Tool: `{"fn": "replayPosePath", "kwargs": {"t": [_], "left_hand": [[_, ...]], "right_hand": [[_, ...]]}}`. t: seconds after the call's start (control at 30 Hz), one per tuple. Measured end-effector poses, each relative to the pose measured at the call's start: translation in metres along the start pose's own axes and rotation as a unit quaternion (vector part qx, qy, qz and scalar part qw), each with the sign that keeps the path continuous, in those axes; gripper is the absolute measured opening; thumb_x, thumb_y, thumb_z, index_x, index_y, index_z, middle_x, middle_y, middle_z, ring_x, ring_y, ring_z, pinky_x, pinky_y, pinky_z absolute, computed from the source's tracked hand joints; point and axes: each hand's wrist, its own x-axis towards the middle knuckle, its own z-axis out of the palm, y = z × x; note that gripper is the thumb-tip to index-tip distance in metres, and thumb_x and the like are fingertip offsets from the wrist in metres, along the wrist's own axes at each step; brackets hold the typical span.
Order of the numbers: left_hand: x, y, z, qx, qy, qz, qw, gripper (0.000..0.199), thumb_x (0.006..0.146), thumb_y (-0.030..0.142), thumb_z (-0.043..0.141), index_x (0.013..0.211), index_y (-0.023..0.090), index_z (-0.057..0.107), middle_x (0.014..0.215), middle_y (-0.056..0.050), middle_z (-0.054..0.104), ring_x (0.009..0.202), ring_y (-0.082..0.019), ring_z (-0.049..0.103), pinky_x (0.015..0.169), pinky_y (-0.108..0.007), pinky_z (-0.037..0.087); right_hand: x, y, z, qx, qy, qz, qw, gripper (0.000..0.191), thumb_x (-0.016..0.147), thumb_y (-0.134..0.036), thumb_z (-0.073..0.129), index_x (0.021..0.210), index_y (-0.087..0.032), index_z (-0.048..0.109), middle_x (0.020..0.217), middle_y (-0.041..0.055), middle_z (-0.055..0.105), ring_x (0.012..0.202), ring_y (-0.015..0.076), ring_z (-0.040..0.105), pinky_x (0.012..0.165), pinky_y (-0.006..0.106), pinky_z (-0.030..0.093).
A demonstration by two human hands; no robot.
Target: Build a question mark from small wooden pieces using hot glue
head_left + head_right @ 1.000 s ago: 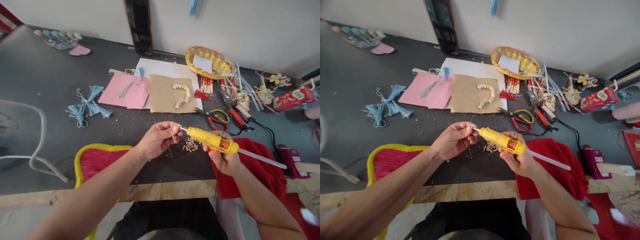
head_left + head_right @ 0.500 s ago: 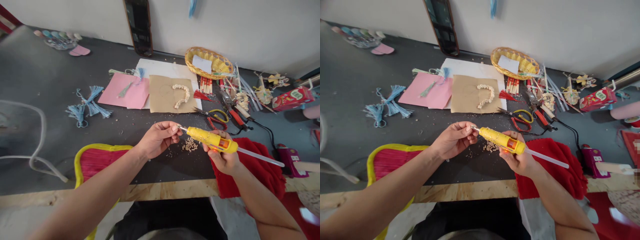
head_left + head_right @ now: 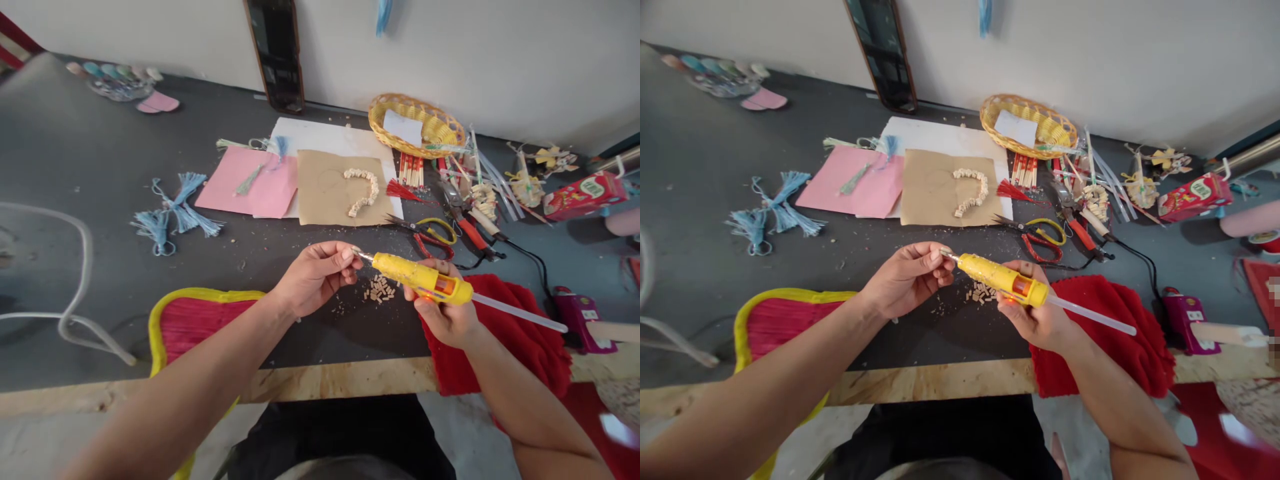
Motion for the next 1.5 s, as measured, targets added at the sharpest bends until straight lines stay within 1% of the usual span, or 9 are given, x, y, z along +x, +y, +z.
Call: {"fn": "replayPosePath", "kwargs": {"t": [0.5,0.67,0.8,0.93,1.07,1.2,1.27,1.4,1.5], "left_hand": [[0.001,0.000,-0.001,0.005,0.018,0.018,1.000,0.023,0.061,0.024,0.091,0.073,0.011,0.076,0.066,-0.004,0.071,0.053,-0.005,0.054,0.054,-0.018,0.048],[0.001,0.002,0.001,0.009,0.032,0.025,0.999,0.025,0.058,0.025,0.092,0.072,0.012,0.075,0.066,-0.003,0.069,0.052,-0.005,0.051,0.053,-0.017,0.048],[0.000,0.002,0.002,0.023,0.032,0.026,0.999,0.026,0.058,0.025,0.092,0.072,0.012,0.075,0.066,-0.003,0.068,0.052,-0.005,0.051,0.053,-0.018,0.049],[0.000,0.002,0.001,0.026,0.023,0.031,0.999,0.025,0.059,0.023,0.091,0.073,0.011,0.075,0.067,-0.003,0.067,0.053,-0.006,0.051,0.053,-0.019,0.049],[0.002,0.002,0.001,0.033,0.019,0.034,0.999,0.026,0.059,0.024,0.091,0.073,0.011,0.074,0.067,-0.003,0.067,0.053,-0.005,0.051,0.053,-0.019,0.049],[0.002,0.003,0.001,0.038,0.013,0.040,0.998,0.026,0.059,0.023,0.091,0.072,0.011,0.073,0.068,-0.003,0.067,0.054,-0.005,0.051,0.054,-0.018,0.049],[0.002,0.002,0.000,0.041,0.012,0.041,0.998,0.026,0.059,0.024,0.091,0.072,0.011,0.073,0.068,-0.003,0.067,0.054,-0.005,0.051,0.055,-0.018,0.049],[0.002,0.002,0.000,0.050,0.007,0.036,0.998,0.024,0.061,0.023,0.090,0.074,0.012,0.074,0.069,-0.003,0.067,0.054,-0.006,0.052,0.055,-0.019,0.049],[0.002,0.002,-0.001,0.053,0.009,0.036,0.998,0.022,0.062,0.023,0.089,0.075,0.012,0.074,0.069,-0.003,0.067,0.054,-0.006,0.051,0.054,-0.019,0.048]], "right_hand": [[-0.003,0.000,-0.004,0.013,0.001,0.018,1.000,0.038,0.095,-0.035,0.058,0.130,-0.027,0.047,0.095,0.0052,0.064,0.079,0.0165,0.066,0.072,0.032,0.057],[0.006,0.006,-0.034,0.040,0.093,0.140,0.985,0.030,0.094,-0.047,0.054,0.111,-0.023,0.060,0.097,0.0069,0.068,0.072,0.0167,0.062,0.062,0.032,0.054],[0.016,0.022,-0.060,0.032,0.175,0.266,0.948,0.033,0.087,-0.054,0.061,0.099,-0.023,0.060,0.076,0.0006,0.064,0.059,0.0136,0.060,0.049,0.025,0.047],[0.021,0.036,-0.077,-0.019,0.154,0.302,0.941,0.041,0.082,-0.058,0.065,0.101,-0.022,0.058,0.076,-0.0003,0.064,0.055,0.0131,0.059,0.049,0.025,0.047],[0.022,0.036,-0.091,-0.194,0.149,0.277,0.929,0.047,0.088,-0.065,0.051,0.096,-0.019,0.062,0.082,0.0066,0.071,0.070,0.0211,0.067,0.061,0.031,0.050],[0.020,0.027,-0.104,-0.428,0.141,0.294,0.843,0.049,0.091,-0.061,0.045,0.072,-0.020,0.065,0.063,0.0077,0.067,0.070,0.0251,0.066,0.065,0.033,0.045],[0.018,0.019,-0.102,-0.454,0.156,0.288,0.829,0.049,0.093,-0.057,0.044,0.067,-0.020,0.064,0.058,0.0063,0.064,0.064,0.0228,0.064,0.064,0.032,0.045],[0.017,0.007,-0.072,-0.396,0.176,0.127,0.892,0.031,0.093,-0.046,0.055,0.080,-0.021,0.067,0.069,0.0044,0.069,0.065,0.0191,0.064,0.065,0.031,0.048],[0.017,0.004,-0.040,-0.301,-0.013,-0.019,0.953,0.011,0.092,-0.028,0.060,0.089,-0.023,0.069,0.088,0.0044,0.072,0.081,0.0183,0.067,0.075,0.032,0.054]]}}
